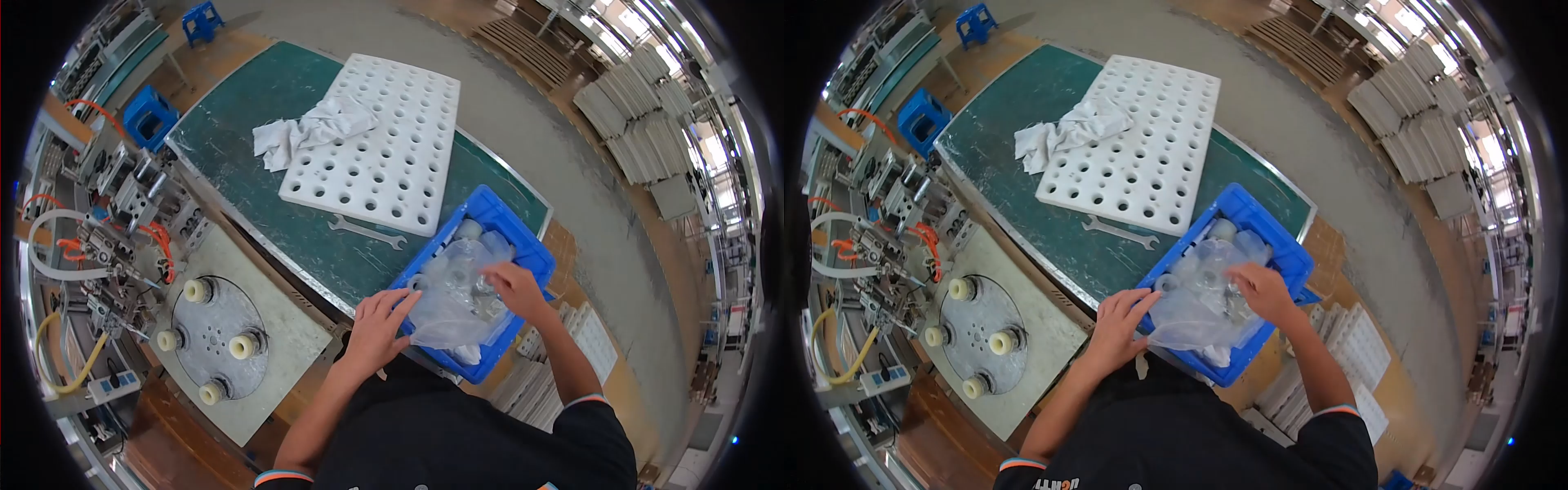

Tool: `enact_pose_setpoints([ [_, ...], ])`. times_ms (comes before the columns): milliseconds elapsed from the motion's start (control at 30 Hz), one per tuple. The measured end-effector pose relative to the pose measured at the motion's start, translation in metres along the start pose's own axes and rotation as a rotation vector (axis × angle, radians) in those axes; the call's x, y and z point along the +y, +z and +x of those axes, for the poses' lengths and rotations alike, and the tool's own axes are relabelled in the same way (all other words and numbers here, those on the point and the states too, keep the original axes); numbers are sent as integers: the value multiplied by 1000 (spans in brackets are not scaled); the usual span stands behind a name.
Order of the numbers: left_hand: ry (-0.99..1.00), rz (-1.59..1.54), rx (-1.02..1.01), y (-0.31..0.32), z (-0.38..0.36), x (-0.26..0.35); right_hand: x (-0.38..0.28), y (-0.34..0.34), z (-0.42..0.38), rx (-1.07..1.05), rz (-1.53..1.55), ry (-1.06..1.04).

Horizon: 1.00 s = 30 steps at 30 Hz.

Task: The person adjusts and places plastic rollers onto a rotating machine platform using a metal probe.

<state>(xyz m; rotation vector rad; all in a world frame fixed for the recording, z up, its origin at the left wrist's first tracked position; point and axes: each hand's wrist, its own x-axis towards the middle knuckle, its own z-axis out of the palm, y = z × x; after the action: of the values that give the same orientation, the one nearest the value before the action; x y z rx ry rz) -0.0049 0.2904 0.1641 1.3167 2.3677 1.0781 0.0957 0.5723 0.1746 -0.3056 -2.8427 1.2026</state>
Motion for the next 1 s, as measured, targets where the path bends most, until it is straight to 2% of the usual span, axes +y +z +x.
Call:
enact_pose_setpoints([
  [33,71,69,-53,2,6,1,2,-1,-20,-26,5,30],
  [67,129,33,-13,8,10,0,-1,1,-36,-15,8,36],
  [167,160,-80,1,12,22,4,-25,16,-61,-69,148,49],
  [233,122,-127,32,19,23,5,-35,37,-61,187,0,-85],
  [300,85,-172,69,19,22,9,-24,46,-62,198,123,-48],
  [367,20,-108,102,9,19,17,-15,42,-61,213,243,-22],
  [433,-7,-48,71,-3,21,36,-12,33,-64,178,176,-206],
  [500,98,-19,103,-7,26,62,-14,25,-67,178,159,-224],
  [533,89,0,116,-2,29,66,-19,23,-65,162,145,-249],
  [600,294,49,-71,6,30,64,-25,15,-64,122,91,-310],
  [667,356,178,-106,14,33,57,-30,8,-65,152,107,-303],
  [700,439,179,-23,19,34,53,-23,10,-66,154,88,-303],
  [733,412,184,-34,20,33,55,-21,8,-65,202,52,-339],
  [767,389,168,55,21,31,61,-11,14,-65,251,113,-335],
  [833,357,171,160,19,25,70,-10,12,-63,221,177,-149],
  [867,389,258,130,19,25,74,-11,11,-63,207,185,-176],
  [933,421,346,100,28,30,74,-10,4,-61,88,203,-54],
  [967,427,410,63,31,31,68,-15,3,-61,85,203,-63],
  [1000,433,477,23,29,33,66,-24,3,-60,141,171,-176],
])
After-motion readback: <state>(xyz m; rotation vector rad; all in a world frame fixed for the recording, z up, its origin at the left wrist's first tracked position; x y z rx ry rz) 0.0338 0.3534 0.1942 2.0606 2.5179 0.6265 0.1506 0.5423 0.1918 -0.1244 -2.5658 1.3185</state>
